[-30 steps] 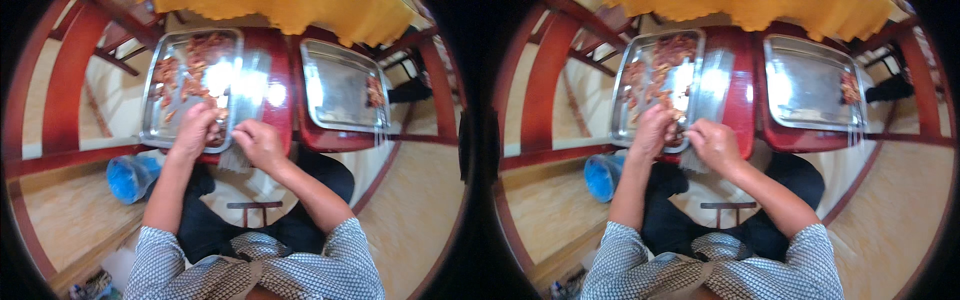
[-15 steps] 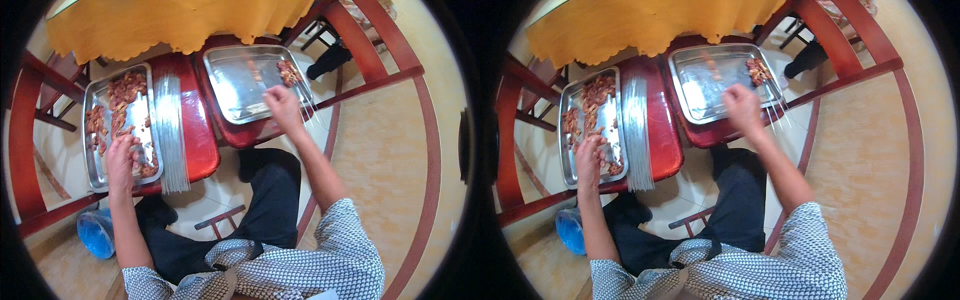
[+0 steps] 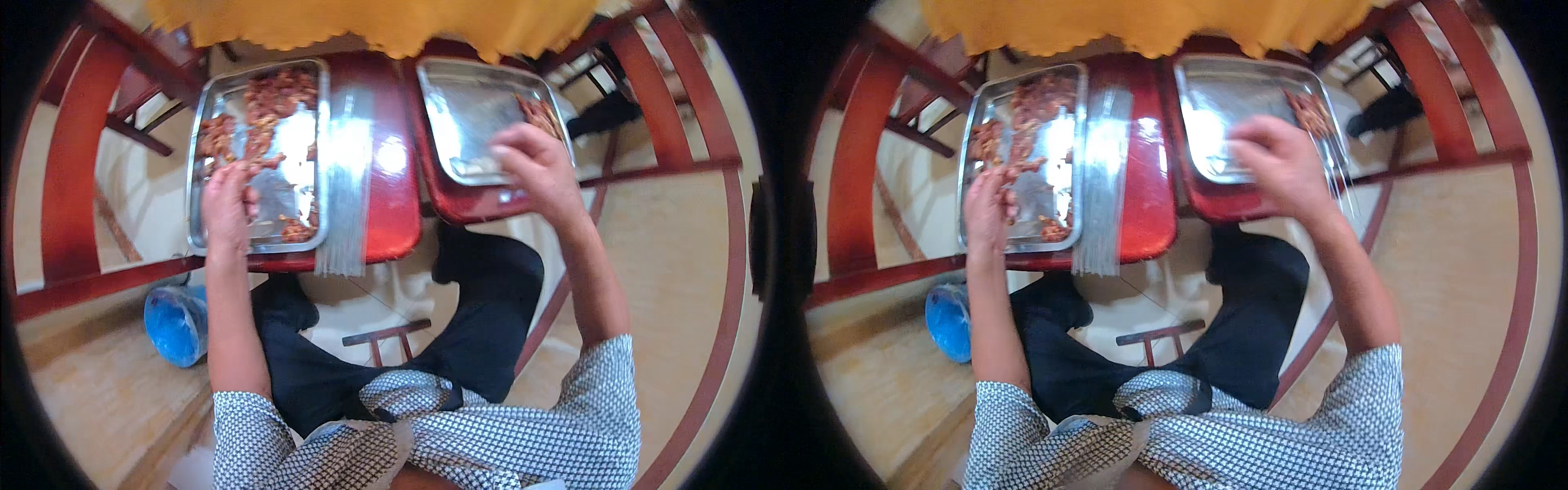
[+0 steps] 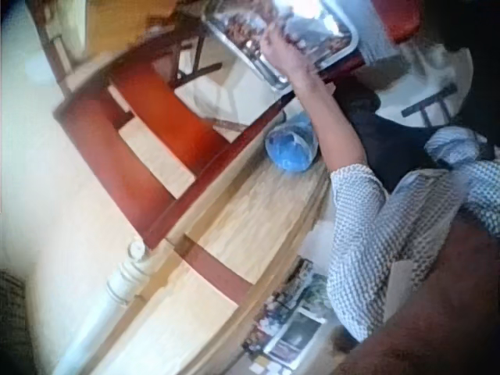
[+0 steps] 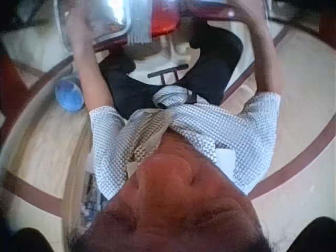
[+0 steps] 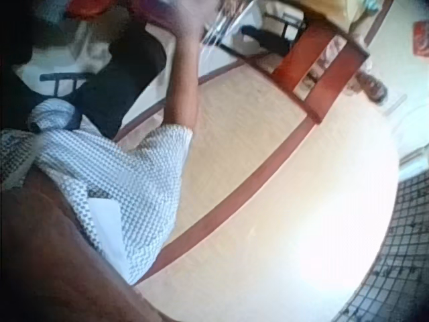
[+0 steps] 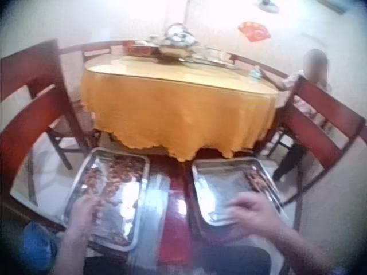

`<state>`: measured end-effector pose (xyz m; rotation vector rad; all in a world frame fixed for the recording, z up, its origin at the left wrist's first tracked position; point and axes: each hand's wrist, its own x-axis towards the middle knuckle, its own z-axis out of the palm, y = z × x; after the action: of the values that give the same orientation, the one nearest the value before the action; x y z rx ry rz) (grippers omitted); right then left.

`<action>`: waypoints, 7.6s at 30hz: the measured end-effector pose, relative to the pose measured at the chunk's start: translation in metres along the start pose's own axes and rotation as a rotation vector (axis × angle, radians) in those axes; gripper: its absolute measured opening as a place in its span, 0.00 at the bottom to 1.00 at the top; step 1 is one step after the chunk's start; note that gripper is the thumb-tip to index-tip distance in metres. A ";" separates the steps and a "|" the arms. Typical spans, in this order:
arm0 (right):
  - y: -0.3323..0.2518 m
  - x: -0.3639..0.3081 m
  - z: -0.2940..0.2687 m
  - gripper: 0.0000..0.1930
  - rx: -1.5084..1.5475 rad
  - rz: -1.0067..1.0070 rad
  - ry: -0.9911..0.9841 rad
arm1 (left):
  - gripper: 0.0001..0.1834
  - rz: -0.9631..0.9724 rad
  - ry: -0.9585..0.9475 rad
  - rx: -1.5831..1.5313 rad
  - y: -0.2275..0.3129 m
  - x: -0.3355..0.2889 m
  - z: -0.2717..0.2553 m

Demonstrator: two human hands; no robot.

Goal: The person sits on the floor and threads pieces of marinated meat from a metal tray onto thin metal skewers. They repeatedly pick up meat, slide it onto the skewer, and place the completed skewer onto a second tray.

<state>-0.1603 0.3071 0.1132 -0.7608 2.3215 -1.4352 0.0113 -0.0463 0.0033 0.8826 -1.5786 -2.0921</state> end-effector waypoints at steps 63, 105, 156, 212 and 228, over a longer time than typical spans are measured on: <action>0.035 0.028 0.186 0.08 -0.041 0.560 -0.212 | 0.07 0.022 0.034 -0.120 0.018 -0.007 -0.028; -0.070 -0.056 0.021 0.14 0.489 -0.137 0.278 | 0.10 0.376 -0.154 0.905 0.003 -0.010 -0.011; 0.024 -0.001 0.143 0.12 0.482 0.289 -0.269 | 0.10 0.381 -0.141 1.563 0.002 -0.004 -0.003; 0.017 -0.019 0.185 0.07 0.032 -0.018 -0.131 | 0.11 -0.176 -0.226 -0.582 -0.027 -0.008 0.038; 0.025 -0.021 0.189 0.09 0.004 -0.105 -0.077 | 0.09 -0.104 -0.125 -0.561 -0.031 -0.011 0.053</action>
<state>-0.0529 0.1911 0.0049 -0.9327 2.2507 -1.4268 -0.0141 0.0081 -0.0136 0.6500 -0.9175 -2.5129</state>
